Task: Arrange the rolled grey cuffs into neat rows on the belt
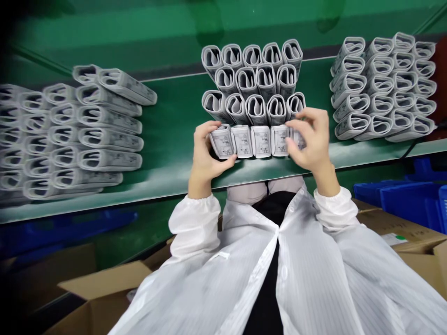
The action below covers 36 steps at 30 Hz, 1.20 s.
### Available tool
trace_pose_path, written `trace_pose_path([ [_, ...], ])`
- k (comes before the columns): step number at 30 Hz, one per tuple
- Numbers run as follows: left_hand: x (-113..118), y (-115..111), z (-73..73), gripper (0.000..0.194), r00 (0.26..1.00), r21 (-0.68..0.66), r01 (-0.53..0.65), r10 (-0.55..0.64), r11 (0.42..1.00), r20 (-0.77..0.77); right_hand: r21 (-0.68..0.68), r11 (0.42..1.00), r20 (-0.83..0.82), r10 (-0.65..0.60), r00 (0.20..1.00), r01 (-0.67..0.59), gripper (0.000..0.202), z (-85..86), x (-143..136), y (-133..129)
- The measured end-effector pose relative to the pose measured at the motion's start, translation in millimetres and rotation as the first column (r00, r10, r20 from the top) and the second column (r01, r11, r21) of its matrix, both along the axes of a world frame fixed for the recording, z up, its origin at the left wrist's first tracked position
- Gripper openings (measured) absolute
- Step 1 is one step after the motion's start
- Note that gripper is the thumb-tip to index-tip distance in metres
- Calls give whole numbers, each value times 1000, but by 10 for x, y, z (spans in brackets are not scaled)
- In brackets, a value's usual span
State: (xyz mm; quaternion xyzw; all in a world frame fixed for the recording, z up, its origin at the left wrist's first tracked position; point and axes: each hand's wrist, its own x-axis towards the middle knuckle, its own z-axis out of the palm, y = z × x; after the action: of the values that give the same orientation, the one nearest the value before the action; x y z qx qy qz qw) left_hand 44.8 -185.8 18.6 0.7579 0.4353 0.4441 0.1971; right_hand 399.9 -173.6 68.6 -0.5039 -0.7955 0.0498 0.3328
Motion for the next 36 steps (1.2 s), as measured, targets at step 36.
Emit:
trace_pose_path([
  [36,478,29,694,71,837,-62,143,-154,988,-525,-227,953,512,293,807,-202,62,551,-496,-173],
])
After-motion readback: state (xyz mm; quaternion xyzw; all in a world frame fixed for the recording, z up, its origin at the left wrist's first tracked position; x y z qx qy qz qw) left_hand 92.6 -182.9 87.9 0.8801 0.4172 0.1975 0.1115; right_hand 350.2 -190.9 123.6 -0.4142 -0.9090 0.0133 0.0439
